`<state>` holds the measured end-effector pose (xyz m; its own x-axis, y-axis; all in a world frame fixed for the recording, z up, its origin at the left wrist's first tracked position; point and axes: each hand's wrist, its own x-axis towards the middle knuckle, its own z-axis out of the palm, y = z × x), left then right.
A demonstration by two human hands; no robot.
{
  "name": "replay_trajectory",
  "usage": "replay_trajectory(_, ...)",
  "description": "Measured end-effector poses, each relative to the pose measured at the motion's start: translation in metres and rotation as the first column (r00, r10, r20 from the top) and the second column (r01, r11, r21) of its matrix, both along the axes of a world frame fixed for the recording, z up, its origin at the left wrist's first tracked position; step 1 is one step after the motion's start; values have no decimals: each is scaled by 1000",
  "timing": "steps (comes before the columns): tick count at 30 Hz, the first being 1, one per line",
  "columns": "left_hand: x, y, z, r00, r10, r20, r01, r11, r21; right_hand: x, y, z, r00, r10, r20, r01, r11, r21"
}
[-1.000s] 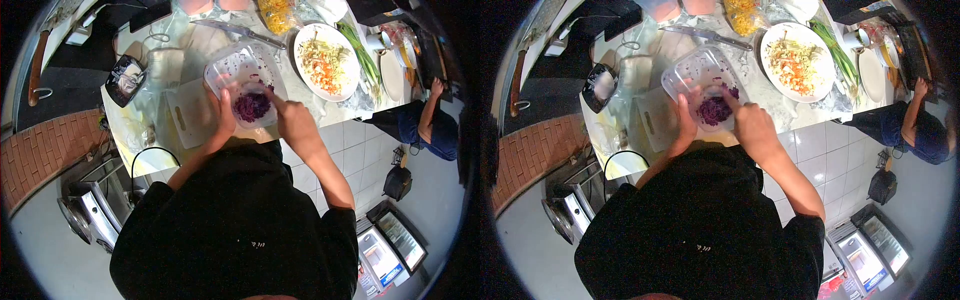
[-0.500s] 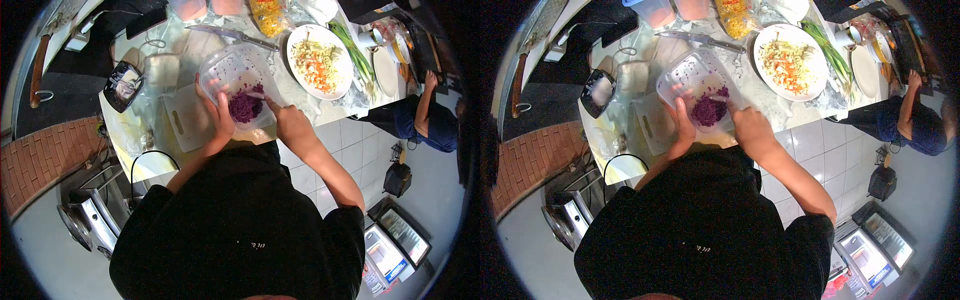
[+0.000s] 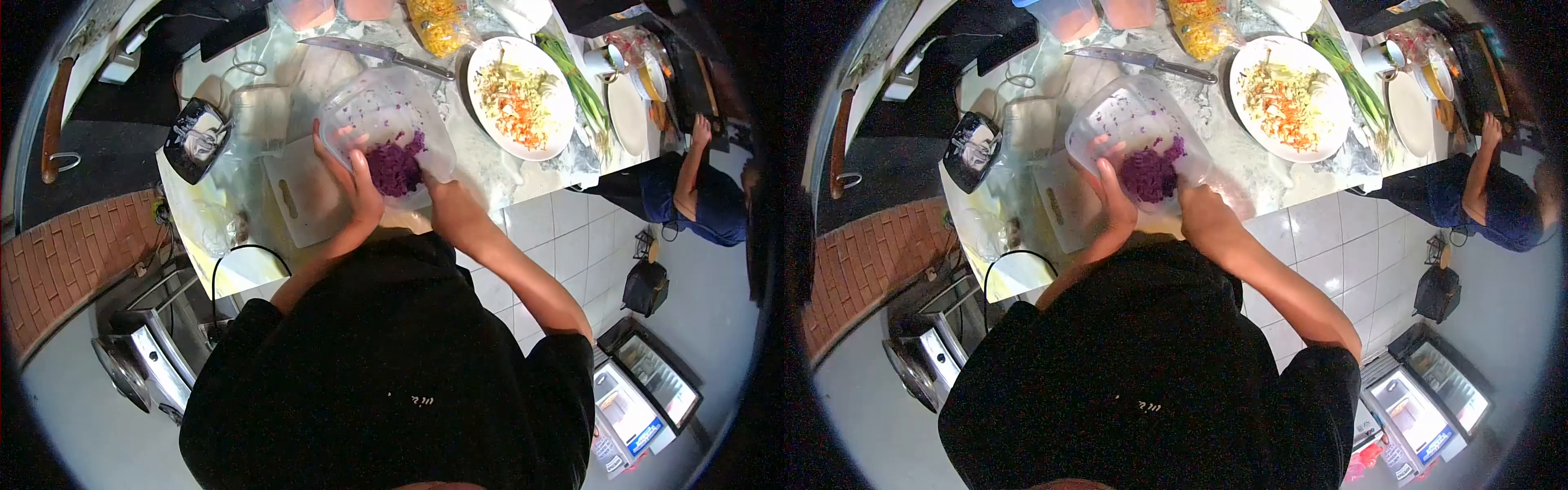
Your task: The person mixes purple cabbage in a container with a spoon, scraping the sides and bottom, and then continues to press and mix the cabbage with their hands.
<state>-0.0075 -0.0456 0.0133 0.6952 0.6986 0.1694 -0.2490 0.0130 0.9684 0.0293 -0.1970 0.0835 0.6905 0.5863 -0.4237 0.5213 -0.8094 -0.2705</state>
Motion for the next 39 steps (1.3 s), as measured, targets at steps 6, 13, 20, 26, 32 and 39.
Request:
replay_trajectory(6, 1, 6, -28, 988, 144, -56, -150, 981, -120, 14, 1, -6, 989, -35, -147, 81, 943, 323)
replay_trajectory(13, 0, 12, -36, 997, 80, -17, -80, 922, -379, 20, -1, 44, 997, 65, -32, -58, 981, 185)
replay_trajectory(20, 0, 9, -35, 999, -35, 13, 38, 950, -310, -1, 3, 25, 966, 259, 24, -258, 965, -38)
replay_trajectory(26, -6, 19, -53, 989, -145, 22, 146, 957, -250, 11, 14, 64, 968, 200, 152, -199, 980, -20)
replay_trajectory(32, -7, 12, -48, 991, -127, -40, 99, 905, -415, 16, 19, 17, 967, 249, 45, -250, 968, 9)
replay_trajectory(39, -7, 18, -48, 991, -106, -75, 79, 950, -301, 25, 11, 62, 973, 198, 114, -205, 978, 47)
